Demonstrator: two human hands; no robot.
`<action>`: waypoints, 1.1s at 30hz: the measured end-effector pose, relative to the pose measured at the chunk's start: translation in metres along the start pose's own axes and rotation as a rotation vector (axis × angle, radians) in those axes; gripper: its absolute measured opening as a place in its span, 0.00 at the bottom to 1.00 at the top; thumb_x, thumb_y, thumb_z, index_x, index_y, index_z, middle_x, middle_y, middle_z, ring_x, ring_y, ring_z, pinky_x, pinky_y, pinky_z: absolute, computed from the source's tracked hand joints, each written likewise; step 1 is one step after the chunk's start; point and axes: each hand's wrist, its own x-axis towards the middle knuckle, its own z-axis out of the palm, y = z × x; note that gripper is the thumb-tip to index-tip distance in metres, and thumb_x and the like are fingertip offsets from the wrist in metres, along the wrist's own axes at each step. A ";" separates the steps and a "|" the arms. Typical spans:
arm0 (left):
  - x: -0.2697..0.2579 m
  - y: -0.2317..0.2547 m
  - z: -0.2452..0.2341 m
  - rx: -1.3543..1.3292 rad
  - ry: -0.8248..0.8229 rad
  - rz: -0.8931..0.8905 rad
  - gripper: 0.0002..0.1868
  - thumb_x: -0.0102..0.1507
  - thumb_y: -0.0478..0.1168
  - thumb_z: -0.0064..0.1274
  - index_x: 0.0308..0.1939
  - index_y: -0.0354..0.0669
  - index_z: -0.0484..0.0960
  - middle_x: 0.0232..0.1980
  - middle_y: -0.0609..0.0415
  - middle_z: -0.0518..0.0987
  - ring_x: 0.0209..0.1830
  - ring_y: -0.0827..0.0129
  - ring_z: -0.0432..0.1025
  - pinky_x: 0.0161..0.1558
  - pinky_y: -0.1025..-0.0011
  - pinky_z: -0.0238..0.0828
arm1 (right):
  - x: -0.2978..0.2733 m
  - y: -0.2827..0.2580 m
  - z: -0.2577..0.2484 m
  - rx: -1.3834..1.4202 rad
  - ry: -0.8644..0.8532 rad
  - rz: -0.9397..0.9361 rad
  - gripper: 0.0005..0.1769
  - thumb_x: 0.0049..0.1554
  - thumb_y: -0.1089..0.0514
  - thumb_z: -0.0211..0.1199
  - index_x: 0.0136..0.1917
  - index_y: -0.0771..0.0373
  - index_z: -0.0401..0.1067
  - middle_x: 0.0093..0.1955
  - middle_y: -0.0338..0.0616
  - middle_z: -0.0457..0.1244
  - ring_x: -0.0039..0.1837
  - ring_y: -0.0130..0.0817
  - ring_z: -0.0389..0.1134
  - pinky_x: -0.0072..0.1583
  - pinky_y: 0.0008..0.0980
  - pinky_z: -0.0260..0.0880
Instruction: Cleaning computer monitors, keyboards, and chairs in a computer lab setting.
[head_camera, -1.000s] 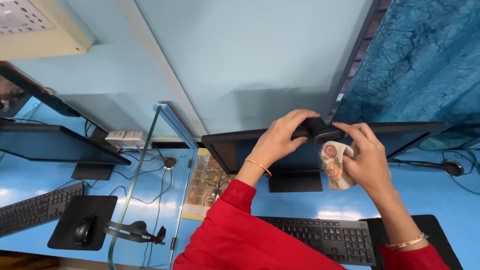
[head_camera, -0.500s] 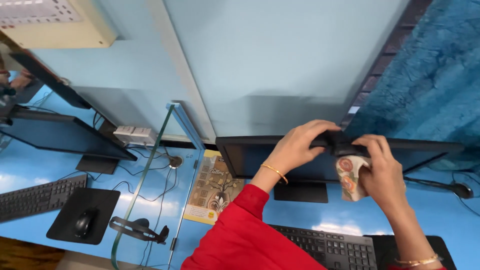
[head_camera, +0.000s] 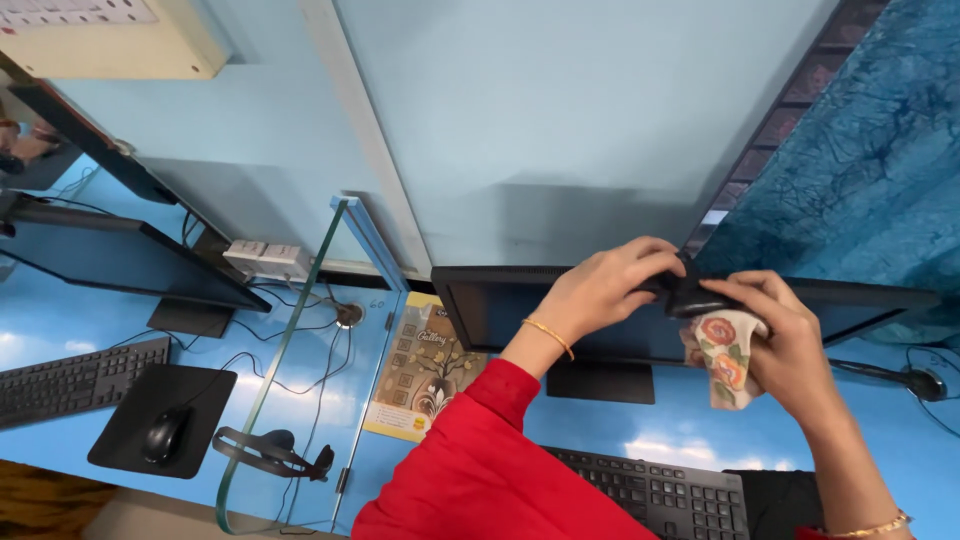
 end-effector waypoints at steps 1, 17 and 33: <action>0.000 0.002 -0.001 0.023 0.000 0.014 0.23 0.57 0.33 0.61 0.55 0.50 0.75 0.64 0.56 0.76 0.57 0.55 0.77 0.53 0.62 0.76 | 0.000 0.003 -0.001 -0.011 -0.013 -0.034 0.35 0.41 0.71 0.71 0.63 0.59 0.76 0.59 0.46 0.65 0.58 0.35 0.69 0.55 0.33 0.71; 0.000 -0.003 0.012 0.165 -0.027 0.032 0.36 0.55 0.28 0.59 0.67 0.51 0.72 0.65 0.56 0.74 0.58 0.56 0.75 0.54 0.61 0.74 | -0.005 -0.001 0.008 -0.125 -0.036 -0.014 0.39 0.40 0.74 0.69 0.66 0.54 0.75 0.58 0.46 0.64 0.55 0.39 0.69 0.52 0.37 0.70; -0.003 0.010 0.012 0.231 0.035 0.057 0.33 0.58 0.29 0.57 0.67 0.54 0.73 0.68 0.57 0.72 0.62 0.57 0.73 0.58 0.63 0.74 | -0.036 0.043 -0.048 0.046 0.302 0.064 0.22 0.53 0.71 0.66 0.61 0.64 0.75 0.63 0.46 0.65 0.61 0.35 0.68 0.62 0.34 0.73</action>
